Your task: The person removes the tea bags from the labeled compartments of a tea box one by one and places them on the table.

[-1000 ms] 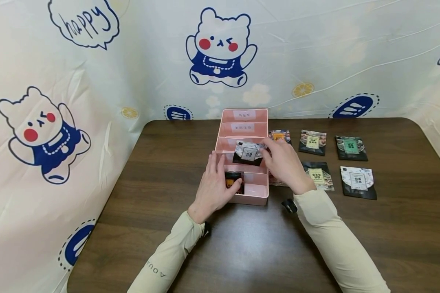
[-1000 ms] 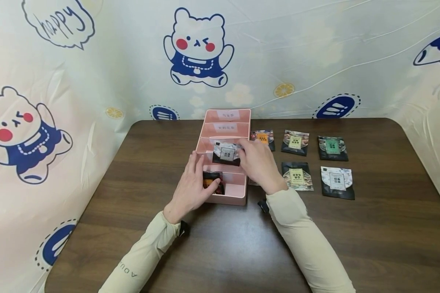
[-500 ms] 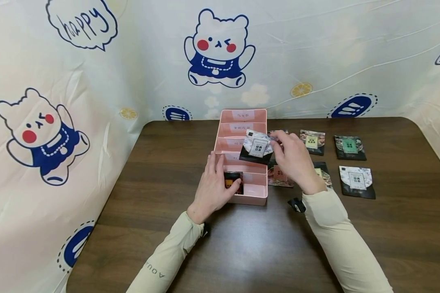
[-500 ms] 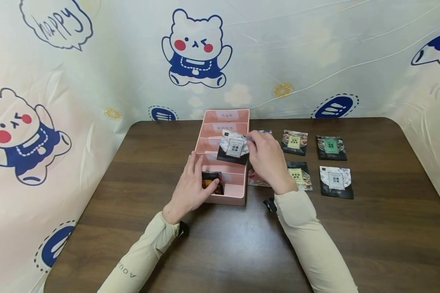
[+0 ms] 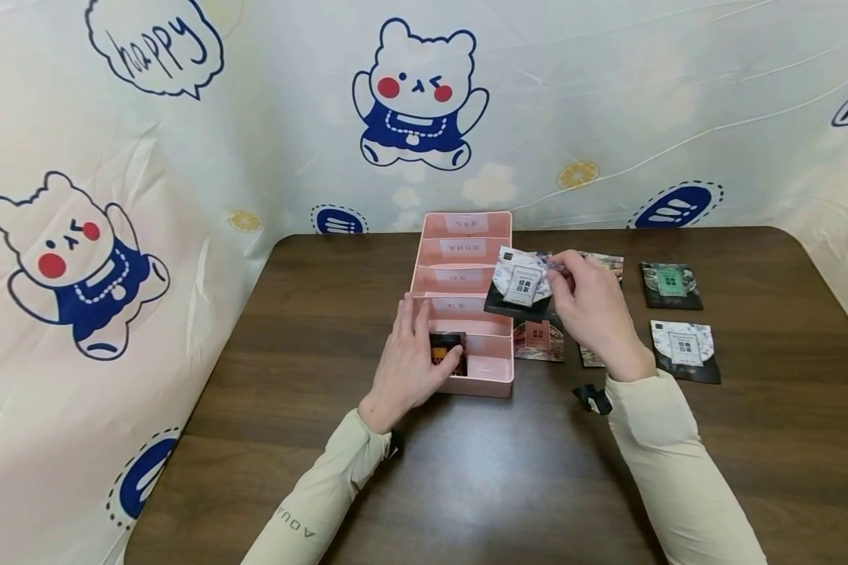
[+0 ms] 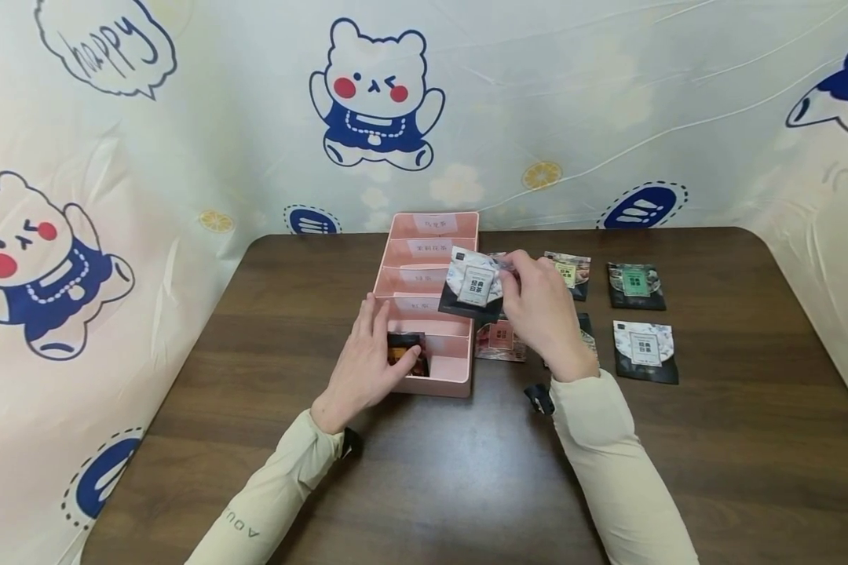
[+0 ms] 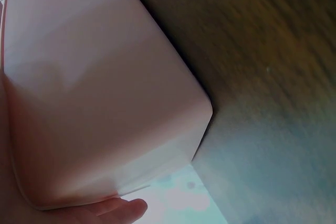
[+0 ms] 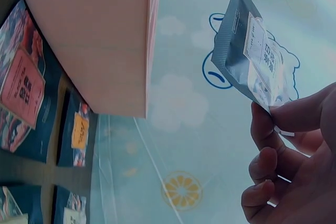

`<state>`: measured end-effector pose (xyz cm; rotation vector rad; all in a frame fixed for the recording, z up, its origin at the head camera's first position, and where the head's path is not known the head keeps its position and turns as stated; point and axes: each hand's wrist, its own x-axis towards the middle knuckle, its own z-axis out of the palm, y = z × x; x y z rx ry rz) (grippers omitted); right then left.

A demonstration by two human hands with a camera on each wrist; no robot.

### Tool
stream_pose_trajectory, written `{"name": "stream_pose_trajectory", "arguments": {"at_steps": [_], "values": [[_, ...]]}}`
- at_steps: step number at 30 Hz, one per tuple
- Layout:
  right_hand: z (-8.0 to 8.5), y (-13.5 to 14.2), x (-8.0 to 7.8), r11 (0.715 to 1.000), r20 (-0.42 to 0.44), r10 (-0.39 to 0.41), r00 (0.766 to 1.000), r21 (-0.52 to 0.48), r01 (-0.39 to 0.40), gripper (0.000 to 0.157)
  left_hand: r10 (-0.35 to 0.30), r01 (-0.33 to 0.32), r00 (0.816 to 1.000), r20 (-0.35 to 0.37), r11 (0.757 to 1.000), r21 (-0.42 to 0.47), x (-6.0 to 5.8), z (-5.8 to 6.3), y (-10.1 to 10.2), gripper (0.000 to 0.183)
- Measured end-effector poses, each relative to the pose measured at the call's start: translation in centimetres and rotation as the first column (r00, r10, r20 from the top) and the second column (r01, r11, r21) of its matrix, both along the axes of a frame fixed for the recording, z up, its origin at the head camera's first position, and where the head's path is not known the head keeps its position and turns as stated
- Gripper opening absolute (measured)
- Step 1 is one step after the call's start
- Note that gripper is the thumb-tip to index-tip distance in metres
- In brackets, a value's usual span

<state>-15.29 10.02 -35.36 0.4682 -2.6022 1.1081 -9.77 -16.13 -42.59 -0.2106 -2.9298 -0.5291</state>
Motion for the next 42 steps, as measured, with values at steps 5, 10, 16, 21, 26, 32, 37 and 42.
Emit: {"name": "stream_pose_trajectory", "arguments": {"at_steps": [5, 10, 16, 21, 26, 32, 37, 42], "values": [[0.3, 0.8, 0.4, 1.000, 0.010, -0.001, 1.000, 0.008, 0.001, 0.022, 0.000, 0.000, 1.000, -0.004, 1.000, 0.003, 0.0, 0.0, -0.1, 0.086], [0.2, 1.6, 0.8, 0.999, 0.029, -0.010, 1.000, 0.035, 0.009, 0.022, 0.001, -0.001, 1.000, -0.001, 1.000, 0.003, 0.1, 0.0, 0.0, 0.086], [-0.1, 2.6, 1.2, 0.997, 0.055, -0.008, 0.998, 0.072, 0.004, 0.022, 0.000, 0.000, 1.000, -0.004, 1.000, 0.002, 0.0, 0.0, 0.0, 0.086], [-0.4, 3.4, 1.5, 0.993, 0.117, -0.008, 0.993, 0.114, -0.006, 0.022, 0.002, -0.002, 1.000, -0.007, 1.000, 0.002, 0.0, -0.1, -0.1, 0.086], [-0.8, 4.5, 2.0, 0.989, 0.178, 0.027, 0.984, 0.141, -0.052, 0.022, 0.003, -0.003, 1.000, -0.007, 1.000, -0.004, 0.0, -0.1, -0.1, 0.086], [-1.5, 5.8, 2.6, 0.980, 0.238, 0.073, 0.968, 0.164, -0.114, 0.023, 0.002, -0.002, 1.000, 0.001, 1.000, -0.006, -0.1, -0.1, 0.0, 0.086], [-2.4, 6.1, 3.1, 0.967, 0.301, 0.124, 0.946, 0.175, -0.183, 0.020, 0.006, -0.006, 1.000, 0.006, 1.000, -0.004, -0.1, -0.1, 0.0, 0.087], [-3.8, 5.8, 3.5, 0.953, 0.353, 0.157, 0.923, 0.190, -0.235, 0.017, 0.005, -0.005, 1.000, 0.002, 1.000, 0.003, -0.1, 0.0, 0.1, 0.087]]}}
